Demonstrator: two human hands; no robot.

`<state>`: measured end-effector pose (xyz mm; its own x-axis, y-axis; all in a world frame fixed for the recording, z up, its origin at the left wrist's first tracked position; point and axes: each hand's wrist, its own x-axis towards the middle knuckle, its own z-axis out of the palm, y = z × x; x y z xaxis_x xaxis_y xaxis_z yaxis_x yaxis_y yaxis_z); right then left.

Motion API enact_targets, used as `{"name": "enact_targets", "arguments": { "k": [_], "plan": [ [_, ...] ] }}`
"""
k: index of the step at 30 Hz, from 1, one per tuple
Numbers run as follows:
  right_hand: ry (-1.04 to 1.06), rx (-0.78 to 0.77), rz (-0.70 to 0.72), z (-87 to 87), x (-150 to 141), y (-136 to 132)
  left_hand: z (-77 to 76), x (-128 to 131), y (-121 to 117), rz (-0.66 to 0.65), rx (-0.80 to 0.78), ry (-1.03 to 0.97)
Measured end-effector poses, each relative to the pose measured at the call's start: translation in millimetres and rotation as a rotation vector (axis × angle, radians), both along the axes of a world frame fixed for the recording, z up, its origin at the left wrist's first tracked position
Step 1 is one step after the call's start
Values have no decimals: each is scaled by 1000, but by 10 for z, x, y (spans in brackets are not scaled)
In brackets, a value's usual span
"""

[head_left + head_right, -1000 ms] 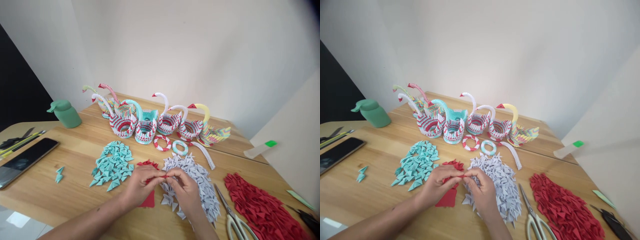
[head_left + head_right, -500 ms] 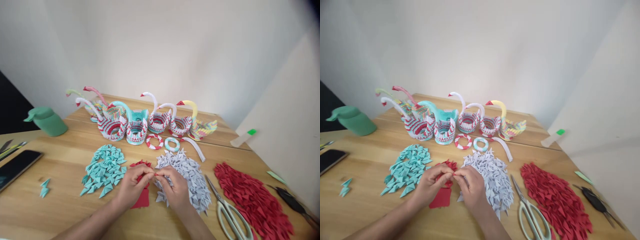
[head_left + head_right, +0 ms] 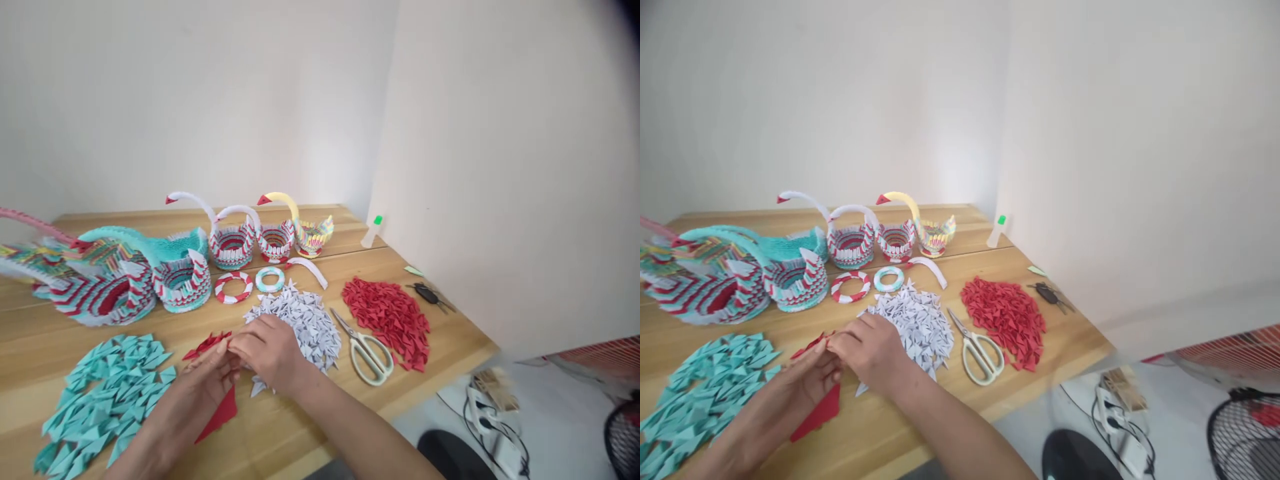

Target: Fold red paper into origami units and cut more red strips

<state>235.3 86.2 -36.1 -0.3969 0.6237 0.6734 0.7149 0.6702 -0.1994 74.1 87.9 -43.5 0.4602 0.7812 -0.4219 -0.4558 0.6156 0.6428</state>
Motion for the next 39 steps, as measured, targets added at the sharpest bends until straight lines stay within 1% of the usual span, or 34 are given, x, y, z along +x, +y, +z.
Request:
{"name": "enact_targets", "arguments": {
  "k": [3,6,9,11,12,13,14,15,17,18,20,22,25,26,28,29,30,31,32,34,35,37,39],
  "plan": [
    [-68,6,-55,119,14,-15,73,39,19,57,-25,-3],
    [-176,-33,-117,363,88,-132,124,109,39,101,13,-2],
    [-241,-124,-136,582,309,-380,150,178,62,105,22,16],
    [-200,-171,-200,614,555,-594,154,214,76,106,10,36],
    [-181,-176,-235,586,702,-706,152,230,81,109,6,45],
    [-159,-174,-302,531,860,-816,145,245,83,111,6,52],
    [-139,-185,-399,453,1020,-923,135,258,83,112,10,58],
    [-123,-211,-506,359,1174,-1021,122,272,80,109,16,64],
    [-113,-254,-668,146,1431,-1182,91,296,69,91,29,70],
    [-113,-276,-715,41,1522,-1238,76,305,62,81,33,69],
    [-132,-311,-741,-140,1628,-1294,54,315,50,63,37,62],
    [-147,-330,-742,-262,1672,-1292,47,311,40,61,43,50],
    [-126,-349,-734,-325,1746,-1273,56,284,19,88,62,21],
    [-104,-352,-725,-315,1784,-1277,61,273,11,90,70,6],
    [-20,-372,-691,-252,1856,-1298,65,256,-2,51,85,-38],
    [44,-399,-681,-201,1872,-1310,65,252,-6,48,83,-60],
    [88,-454,-636,-138,1862,-1319,64,250,-11,31,73,-72],
    [133,-484,-572,-67,1820,-1325,61,252,-17,17,64,-83],
    [159,-517,-458,7,1745,-1326,57,256,-25,-4,51,-93],
    [190,-537,-255,142,1516,-1309,49,268,-46,-35,47,-110],
    [196,-543,-184,195,1384,-1291,45,273,-57,-43,49,-115],
    [200,-542,-90,258,1141,-1241,37,278,-74,-49,54,-125],
    [199,-542,-56,268,980,-1188,34,274,-78,-50,61,-133]
  ]
}}
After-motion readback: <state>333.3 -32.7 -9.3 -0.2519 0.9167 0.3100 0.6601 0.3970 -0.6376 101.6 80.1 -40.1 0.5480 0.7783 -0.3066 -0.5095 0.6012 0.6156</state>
